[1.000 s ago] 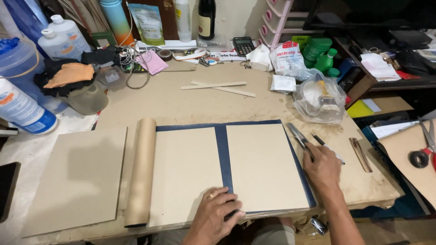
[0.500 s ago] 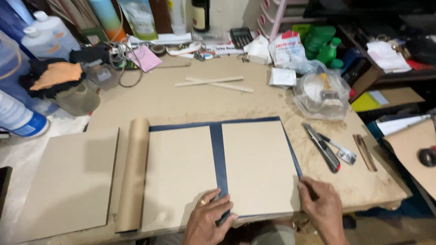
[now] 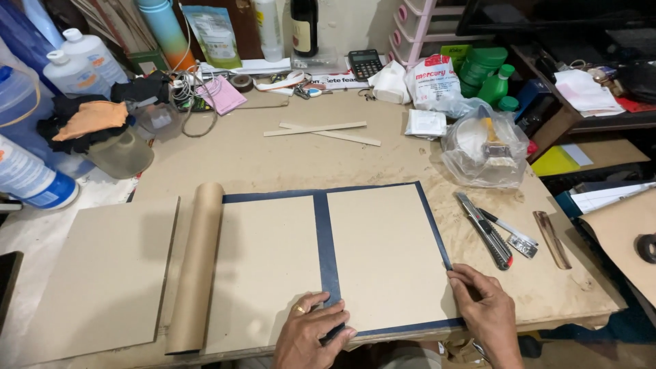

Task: Aligning cardboard panels on a blue vinyl sheet and cutting the vinyl to size using a utility knife to create a cover.

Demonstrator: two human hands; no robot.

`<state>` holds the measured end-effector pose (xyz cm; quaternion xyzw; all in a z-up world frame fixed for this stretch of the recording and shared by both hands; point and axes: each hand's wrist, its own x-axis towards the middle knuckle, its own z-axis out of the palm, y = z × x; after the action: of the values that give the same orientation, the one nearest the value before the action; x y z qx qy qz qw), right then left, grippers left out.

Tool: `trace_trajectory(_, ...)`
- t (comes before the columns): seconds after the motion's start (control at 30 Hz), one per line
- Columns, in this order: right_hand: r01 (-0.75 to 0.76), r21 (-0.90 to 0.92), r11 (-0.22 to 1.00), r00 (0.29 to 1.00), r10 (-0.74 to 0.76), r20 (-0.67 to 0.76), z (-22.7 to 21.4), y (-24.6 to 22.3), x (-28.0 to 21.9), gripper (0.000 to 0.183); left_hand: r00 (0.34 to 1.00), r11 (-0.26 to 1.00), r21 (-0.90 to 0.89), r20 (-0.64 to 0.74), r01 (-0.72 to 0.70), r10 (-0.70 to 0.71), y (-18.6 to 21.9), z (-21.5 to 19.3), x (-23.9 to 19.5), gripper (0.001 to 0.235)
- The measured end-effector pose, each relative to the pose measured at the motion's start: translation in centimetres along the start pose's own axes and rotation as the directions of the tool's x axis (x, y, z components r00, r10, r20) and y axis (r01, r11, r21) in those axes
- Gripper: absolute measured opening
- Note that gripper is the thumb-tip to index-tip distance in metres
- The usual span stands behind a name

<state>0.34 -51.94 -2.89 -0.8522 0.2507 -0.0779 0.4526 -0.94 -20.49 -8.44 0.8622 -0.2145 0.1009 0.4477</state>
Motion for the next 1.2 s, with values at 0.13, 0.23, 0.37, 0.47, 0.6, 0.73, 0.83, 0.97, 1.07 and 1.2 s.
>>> trace_trajectory(0.13,-0.059,0.008,0.998,0.998,0.058,0.039,-0.7,-1.2,0.1,0.03,1.0,1.0,0.008,-0.003,-0.012,0.013,0.0,-0.1,0.2,0.034)
trace_trajectory(0.23,-0.1,-0.101,0.99,0.993,0.106,0.056,-0.9,0.4,1.3,0.037,0.993,0.998,0.033,0.099,0.061,-0.064,0.5,-0.5,0.2,0.034)
trace_trajectory(0.37,-0.02,0.09,0.996,0.981,0.003,0.193,-2.9,-0.6,1.5,0.05,0.993,0.993,-0.029,0.054,0.111,-0.109,1.1,-1.3,0.4,0.032)
trace_trajectory(0.47,-0.114,0.122,0.986,0.947,0.071,0.313,-4.4,-2.5,1.0,0.052,0.951,0.963,-0.043,0.177,0.266,-0.255,1.9,-1.9,0.7,0.036)
trace_trajectory(0.6,-0.106,0.129,0.986,0.95,0.063,0.305,-3.7,-1.8,1.0,0.05,0.968,0.976,-0.05,0.146,0.213,-0.204,1.8,-1.7,0.4,0.034)
trace_trajectory(0.73,-0.102,0.156,0.982,0.956,0.053,0.287,-2.9,-0.9,1.1,0.047,0.968,0.976,-0.022,0.135,0.217,-0.212,2.1,-1.8,0.7,0.032)
trace_trajectory(0.83,-0.13,0.225,0.966,0.964,0.07,0.257,-2.9,-1.8,0.6,0.044,0.979,0.989,0.005,0.139,0.148,-0.147,1.6,-1.6,0.6,0.032)
trace_trajectory(0.97,-0.099,0.126,0.987,0.965,0.065,0.253,-3.1,-2.5,0.2,0.046,0.986,0.995,0.045,0.132,0.093,-0.098,0.9,-1.1,0.4,0.029)
trace_trajectory(1.07,-0.143,0.06,0.988,0.957,0.123,0.262,-3.3,-5.0,-0.8,0.049,0.982,0.994,0.054,0.159,0.097,-0.104,1.0,-1.3,0.5,0.034)
trace_trajectory(1.2,-0.114,0.027,0.993,0.964,0.104,0.245,-3.2,-4.7,-0.9,0.048,0.981,0.995,0.018,0.169,0.094,-0.095,1.0,-1.3,0.4,0.036)
